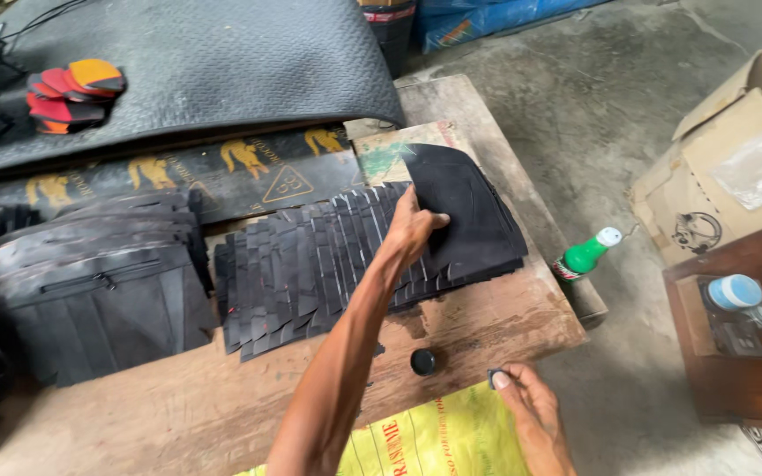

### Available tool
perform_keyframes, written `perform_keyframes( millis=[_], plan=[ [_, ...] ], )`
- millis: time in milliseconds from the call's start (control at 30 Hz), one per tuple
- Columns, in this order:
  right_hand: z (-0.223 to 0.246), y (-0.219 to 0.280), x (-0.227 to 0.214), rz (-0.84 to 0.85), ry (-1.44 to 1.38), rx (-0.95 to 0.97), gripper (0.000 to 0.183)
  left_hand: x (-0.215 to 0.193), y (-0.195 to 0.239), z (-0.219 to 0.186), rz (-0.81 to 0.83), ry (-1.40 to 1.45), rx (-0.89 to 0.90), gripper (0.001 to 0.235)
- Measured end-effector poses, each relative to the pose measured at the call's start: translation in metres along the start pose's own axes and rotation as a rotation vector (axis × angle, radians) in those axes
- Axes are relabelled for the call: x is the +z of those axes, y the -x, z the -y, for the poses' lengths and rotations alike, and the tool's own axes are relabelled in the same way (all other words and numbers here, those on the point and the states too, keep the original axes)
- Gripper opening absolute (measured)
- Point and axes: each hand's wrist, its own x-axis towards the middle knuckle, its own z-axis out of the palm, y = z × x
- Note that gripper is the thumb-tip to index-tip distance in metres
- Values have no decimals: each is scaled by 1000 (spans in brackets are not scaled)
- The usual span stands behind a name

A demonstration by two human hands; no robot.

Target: The person repeatedly rubs the edges of black shoe parts with a small round object. The person picks up each part from a stack, rubs the edges, and places it back on the stack.

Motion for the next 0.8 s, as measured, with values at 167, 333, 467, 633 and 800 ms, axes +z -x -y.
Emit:
perform_keyframes(
  millis=[167,333,467,633,800],
  plan=[
    [-14,-8,-4,2,68,-29,21,28,-53,55,-60,-152,-140,66],
    [-26,-14,-9,-22,155,-53,20,31,-53,105,-266,-474,-174,60],
    [-25,-14,-2,1,169,-96,21,30,-44,114,-283,-641,-205,65],
    [-19,-13,7,-12,293,-78,25,38,-31,88,-264,-598,-250,67],
    [-22,-18,11,15,366,-54,25,24,11,31,-305,-713,-23,60]
  ],
)
